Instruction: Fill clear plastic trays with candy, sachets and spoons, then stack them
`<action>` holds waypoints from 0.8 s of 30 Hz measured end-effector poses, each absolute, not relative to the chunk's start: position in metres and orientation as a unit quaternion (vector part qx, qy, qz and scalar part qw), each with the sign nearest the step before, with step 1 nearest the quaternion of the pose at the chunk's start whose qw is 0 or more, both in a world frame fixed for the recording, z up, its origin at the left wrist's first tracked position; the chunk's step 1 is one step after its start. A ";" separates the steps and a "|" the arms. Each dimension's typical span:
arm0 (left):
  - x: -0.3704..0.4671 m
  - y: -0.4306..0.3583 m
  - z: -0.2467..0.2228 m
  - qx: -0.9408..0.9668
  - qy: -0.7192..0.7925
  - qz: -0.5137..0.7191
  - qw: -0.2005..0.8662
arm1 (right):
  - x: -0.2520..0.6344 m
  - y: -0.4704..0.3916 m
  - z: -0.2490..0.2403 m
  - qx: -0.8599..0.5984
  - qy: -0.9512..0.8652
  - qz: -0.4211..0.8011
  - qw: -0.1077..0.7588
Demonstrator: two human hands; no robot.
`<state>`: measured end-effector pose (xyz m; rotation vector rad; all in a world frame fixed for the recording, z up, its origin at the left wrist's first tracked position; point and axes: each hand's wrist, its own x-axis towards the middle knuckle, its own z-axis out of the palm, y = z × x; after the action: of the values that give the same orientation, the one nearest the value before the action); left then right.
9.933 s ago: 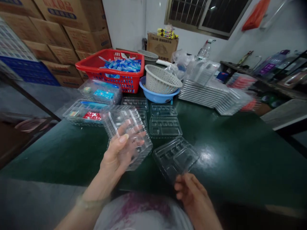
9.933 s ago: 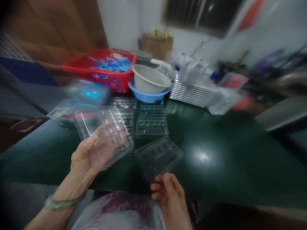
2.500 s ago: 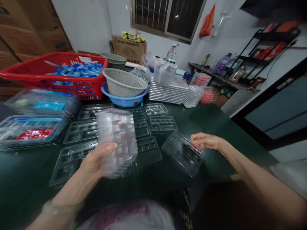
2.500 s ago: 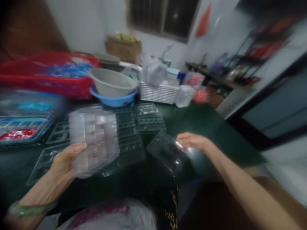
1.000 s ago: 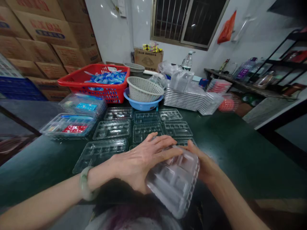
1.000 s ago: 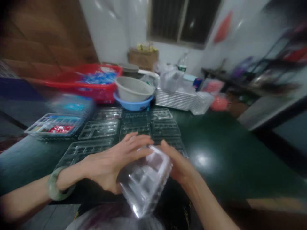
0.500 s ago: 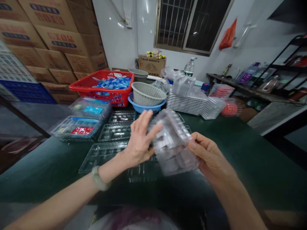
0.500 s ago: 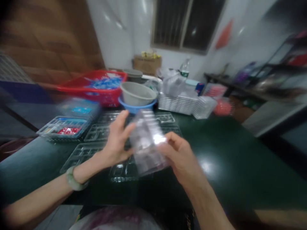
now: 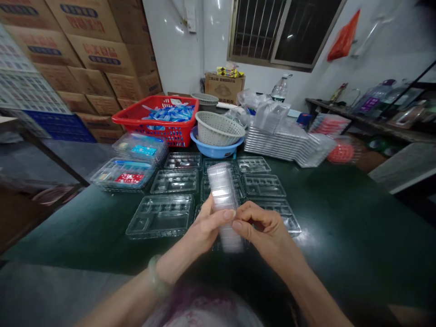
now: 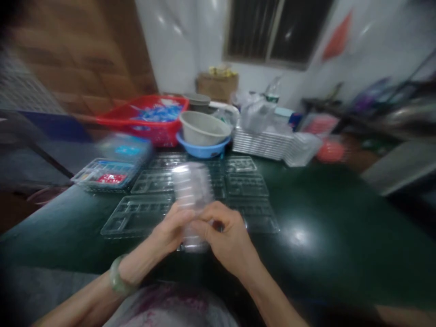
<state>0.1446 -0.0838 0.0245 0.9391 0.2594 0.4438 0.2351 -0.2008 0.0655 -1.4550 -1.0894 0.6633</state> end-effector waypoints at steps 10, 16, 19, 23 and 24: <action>0.142 -0.083 0.019 0.480 0.090 0.156 0.858 | 0.235 -0.206 0.063 -0.639 -0.499 0.284 0.512; 0.147 -0.087 0.036 0.484 0.139 0.154 0.850 | 0.222 -0.234 0.064 -0.704 -0.472 0.114 0.518; 0.148 -0.075 0.040 0.411 0.151 0.181 0.881 | 0.224 -0.275 0.066 -0.730 -0.328 0.120 0.588; 0.147 -0.058 0.045 0.368 0.156 0.213 0.892 | 0.217 -0.330 0.037 -0.692 -0.068 0.172 0.698; 0.147 -0.057 0.046 0.370 0.153 0.214 0.891 | 0.213 -0.338 0.024 -0.669 -0.020 0.196 0.717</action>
<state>0.1473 -0.0573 0.0455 0.7690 0.3185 0.4438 0.2127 -0.3383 0.0245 -1.4806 -0.0445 0.4334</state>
